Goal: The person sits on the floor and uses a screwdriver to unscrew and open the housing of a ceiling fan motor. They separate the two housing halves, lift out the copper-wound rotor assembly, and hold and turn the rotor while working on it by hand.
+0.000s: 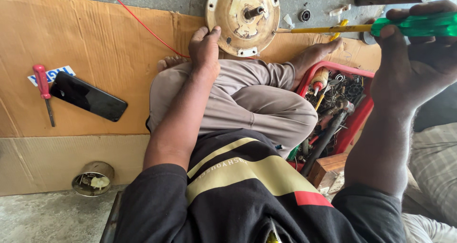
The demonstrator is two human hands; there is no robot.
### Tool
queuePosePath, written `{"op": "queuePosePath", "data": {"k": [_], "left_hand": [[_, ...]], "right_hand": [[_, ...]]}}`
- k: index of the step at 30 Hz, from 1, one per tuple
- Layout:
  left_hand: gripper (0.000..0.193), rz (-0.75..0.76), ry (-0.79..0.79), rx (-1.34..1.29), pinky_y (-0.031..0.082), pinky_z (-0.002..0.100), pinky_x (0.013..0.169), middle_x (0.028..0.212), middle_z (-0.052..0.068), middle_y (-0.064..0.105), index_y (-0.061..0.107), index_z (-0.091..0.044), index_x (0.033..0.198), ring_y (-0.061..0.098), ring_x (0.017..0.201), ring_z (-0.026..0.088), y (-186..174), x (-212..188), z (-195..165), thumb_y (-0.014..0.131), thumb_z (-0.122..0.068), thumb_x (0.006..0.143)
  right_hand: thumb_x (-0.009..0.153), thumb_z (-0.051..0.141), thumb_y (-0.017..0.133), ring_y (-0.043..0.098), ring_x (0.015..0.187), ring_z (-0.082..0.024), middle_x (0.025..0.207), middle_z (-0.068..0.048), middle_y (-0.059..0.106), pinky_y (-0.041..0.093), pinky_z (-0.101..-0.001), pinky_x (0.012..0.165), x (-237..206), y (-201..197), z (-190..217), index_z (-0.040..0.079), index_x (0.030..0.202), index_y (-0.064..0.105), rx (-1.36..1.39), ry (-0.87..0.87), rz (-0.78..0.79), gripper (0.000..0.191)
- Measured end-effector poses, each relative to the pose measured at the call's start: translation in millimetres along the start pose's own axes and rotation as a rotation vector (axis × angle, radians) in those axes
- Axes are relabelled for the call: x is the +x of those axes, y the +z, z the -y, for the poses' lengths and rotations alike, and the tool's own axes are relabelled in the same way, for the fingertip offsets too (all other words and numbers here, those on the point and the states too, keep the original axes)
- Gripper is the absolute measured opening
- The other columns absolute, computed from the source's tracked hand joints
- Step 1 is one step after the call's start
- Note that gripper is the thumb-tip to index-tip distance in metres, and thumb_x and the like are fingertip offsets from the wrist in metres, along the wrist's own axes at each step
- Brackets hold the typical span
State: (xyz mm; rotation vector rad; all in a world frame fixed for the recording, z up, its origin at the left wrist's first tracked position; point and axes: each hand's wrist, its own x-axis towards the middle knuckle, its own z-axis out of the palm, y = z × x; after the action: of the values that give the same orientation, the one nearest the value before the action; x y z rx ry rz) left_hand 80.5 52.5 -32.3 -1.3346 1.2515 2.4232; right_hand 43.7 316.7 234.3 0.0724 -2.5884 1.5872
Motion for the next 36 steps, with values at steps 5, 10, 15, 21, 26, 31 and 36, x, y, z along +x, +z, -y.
{"op": "queuePosePath", "data": {"k": [5, 10, 15, 21, 26, 31, 36], "left_hand": [[0.025, -0.020, -0.004, 0.025, 0.051, 0.029, 0.088, 0.107, 0.011, 0.073, 0.069, 0.007, 0.110, 0.064, 0.097, 0.015, 0.4, -2.4, -0.7, 0.070, -0.012, 0.093], [0.031, 0.008, -0.007, -0.028, 0.053, 0.032, 0.081, 0.103, 0.013, 0.072, 0.072, 0.008, 0.108, 0.065, 0.091, 0.016, 2.5, 1.8, -2.0, 0.067, -0.020, 0.098], [0.047, -0.171, -0.145, 0.184, 0.054, 0.034, 0.069, 0.099, 0.011, 0.074, 0.073, 0.003, 0.105, 0.065, 0.084, 0.017, 10.7, 5.9, -12.1, 0.066, -0.042, 0.096], [0.052, -0.204, -0.146, 0.292, 0.058, 0.035, 0.074, 0.103, 0.013, 0.076, 0.073, 0.004, 0.112, 0.070, 0.090, 0.018, 14.5, 6.9, -13.5, 0.064, -0.044, 0.094], [0.051, -0.214, -0.116, 0.270, 0.058, 0.033, 0.077, 0.107, 0.012, 0.078, 0.074, 0.004, 0.114, 0.072, 0.093, 0.017, 10.2, 12.7, -5.3, 0.065, -0.043, 0.095], [0.053, -0.247, -0.169, 0.314, 0.058, 0.038, 0.065, 0.105, 0.012, 0.076, 0.073, 0.003, 0.115, 0.070, 0.089, 0.021, 8.3, 13.4, -8.5, 0.067, -0.044, 0.093], [0.061, -0.123, -0.191, 0.178, 0.064, 0.044, 0.075, 0.119, 0.015, 0.071, 0.070, 0.001, 0.124, 0.070, 0.102, 0.024, 9.3, 14.1, -17.2, 0.066, -0.049, 0.090]], "right_hand": [[0.111, -0.016, 0.072, 0.068, 0.109, -0.023, 0.125, -0.013, 0.058, 0.065, -0.0376, 0.097, 6.4, 7.8, 6.3, -0.011, 0.123, 0.059, 0.000, -0.039, 0.018, 0.019], [0.112, -0.011, 0.074, 0.070, 0.114, -0.021, 0.130, -0.011, 0.059, 0.067, -0.0355, 0.099, 5.6, 15.1, 10.7, -0.005, 0.127, 0.054, 0.060, -0.049, 0.004, 0.025], [0.117, 0.005, 0.067, 0.064, 0.104, -0.022, 0.118, -0.015, 0.062, 0.058, -0.0371, 0.093, 7.6, 24.5, -2.0, -0.004, 0.123, 0.055, 0.201, -0.127, -0.213, 0.017], [0.109, 0.015, 0.053, 0.050, 0.064, -0.026, 0.082, -0.016, 0.054, 0.045, -0.0414, 0.062, 20.8, 12.0, -56.0, -0.005, 0.091, 0.057, 0.591, 0.016, -0.683, 0.027], [0.113, 0.021, 0.041, 0.042, 0.055, -0.025, 0.069, -0.016, 0.047, 0.036, -0.0398, 0.053, 13.4, -0.2, -80.1, -0.003, 0.085, 0.049, 0.711, -0.008, -0.635, 0.038], [0.111, 0.027, 0.048, 0.041, 0.048, -0.018, 0.063, -0.009, 0.045, 0.037, -0.0344, 0.049, 16.8, 14.8, -34.0, 0.004, 0.084, 0.048, 0.718, -0.024, -0.063, 0.036], [0.110, 0.025, 0.059, 0.048, 0.054, -0.020, 0.072, -0.012, 0.054, 0.046, -0.0333, 0.056, 32.7, 45.0, -1.5, 0.003, 0.098, 0.050, 0.677, -0.117, 0.076, 0.027]]}}
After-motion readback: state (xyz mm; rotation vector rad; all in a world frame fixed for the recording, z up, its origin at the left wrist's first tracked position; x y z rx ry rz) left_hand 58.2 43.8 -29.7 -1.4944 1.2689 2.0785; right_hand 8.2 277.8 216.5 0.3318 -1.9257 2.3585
